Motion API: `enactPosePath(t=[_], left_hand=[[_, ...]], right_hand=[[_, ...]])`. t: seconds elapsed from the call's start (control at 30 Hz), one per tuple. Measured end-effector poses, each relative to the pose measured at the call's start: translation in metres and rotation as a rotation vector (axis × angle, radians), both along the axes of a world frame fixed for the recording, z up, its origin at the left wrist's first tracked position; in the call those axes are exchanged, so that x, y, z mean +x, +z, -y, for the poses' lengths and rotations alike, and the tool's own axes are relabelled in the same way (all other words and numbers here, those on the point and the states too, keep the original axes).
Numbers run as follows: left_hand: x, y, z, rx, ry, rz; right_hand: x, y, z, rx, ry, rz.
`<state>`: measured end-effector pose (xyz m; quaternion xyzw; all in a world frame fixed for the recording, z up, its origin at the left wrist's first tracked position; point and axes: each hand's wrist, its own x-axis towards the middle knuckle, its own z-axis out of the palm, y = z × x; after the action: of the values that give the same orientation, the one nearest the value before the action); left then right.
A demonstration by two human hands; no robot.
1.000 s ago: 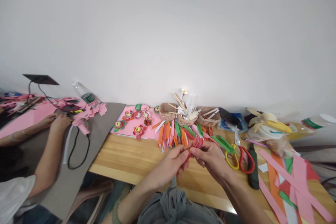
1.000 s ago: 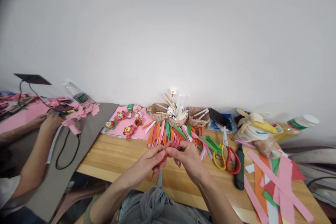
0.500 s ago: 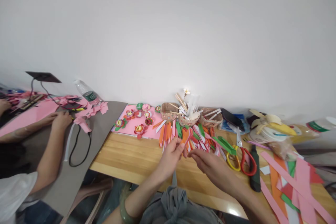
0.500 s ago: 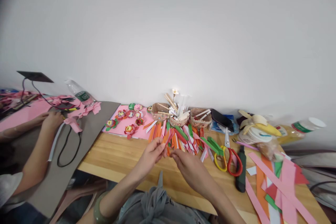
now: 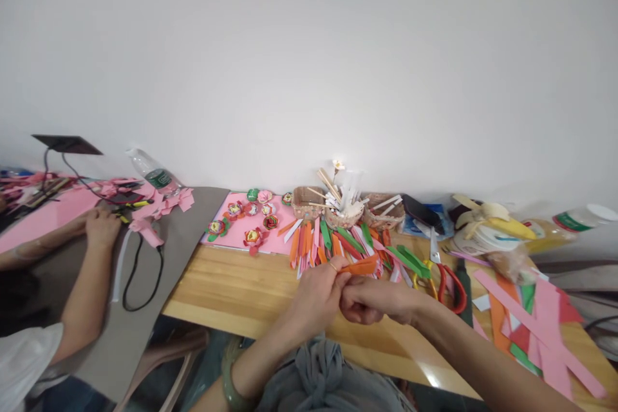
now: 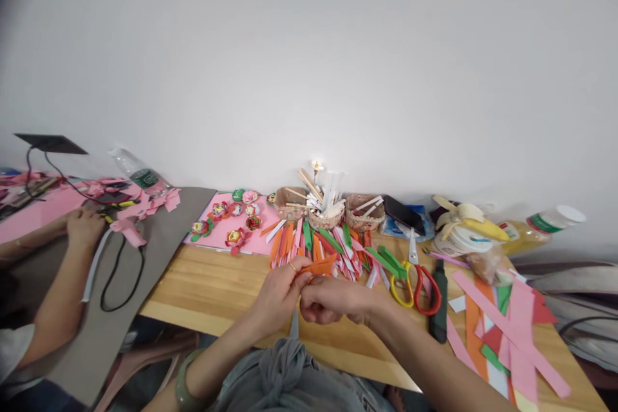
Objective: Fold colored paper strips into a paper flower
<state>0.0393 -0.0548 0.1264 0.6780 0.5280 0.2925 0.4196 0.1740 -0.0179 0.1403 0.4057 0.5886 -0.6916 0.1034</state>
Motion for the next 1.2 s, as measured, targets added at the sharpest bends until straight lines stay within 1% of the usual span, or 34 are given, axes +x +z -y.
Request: enactPosePath(t=[0.1,0.17,0.3,0.43,0.57,0.73,0.8,0.93,1.1,1.2], left_hand=[[-0.002,0.002,-0.001,0.004,-0.059,0.02],[-0.004,0.005,-0.001,0.003,-0.093,0.045],[-0.008,0.009,0.0,-0.013,-0.145,0.121],[-0.011,0.012,0.001,-0.04,-0.163,0.206],[-0.014,0.016,0.003,-0.056,-0.162,0.21],[-0.014,0.016,0.006,0.017,-0.177,0.156],[-0.012,0.016,0.006,0.022,-0.148,0.143],[-0.009,0.018,0.006,0.006,-0.099,0.182],[-0.011,0.019,0.009,0.072,-0.166,0.143],[-0.01,0.02,0.009,0.054,-0.153,0.093]], right_hand=[[0.001,-0.007,0.001,-0.247,0.044,-0.075],[0.002,-0.007,0.002,-0.366,0.059,-0.145],[0.004,-0.005,0.006,-0.528,0.051,-0.277],[0.004,-0.005,0.009,-0.653,0.017,-0.343],[0.003,-0.005,0.012,-0.724,-0.022,-0.389],[0.003,-0.007,0.014,-0.771,-0.054,-0.415],[0.004,-0.008,0.014,-0.779,-0.07,-0.415],[0.003,-0.007,0.013,-0.78,-0.107,-0.412],[0.004,-0.005,0.014,-0.787,-0.146,-0.398],[0.004,-0.006,0.014,-0.8,-0.143,-0.375]])
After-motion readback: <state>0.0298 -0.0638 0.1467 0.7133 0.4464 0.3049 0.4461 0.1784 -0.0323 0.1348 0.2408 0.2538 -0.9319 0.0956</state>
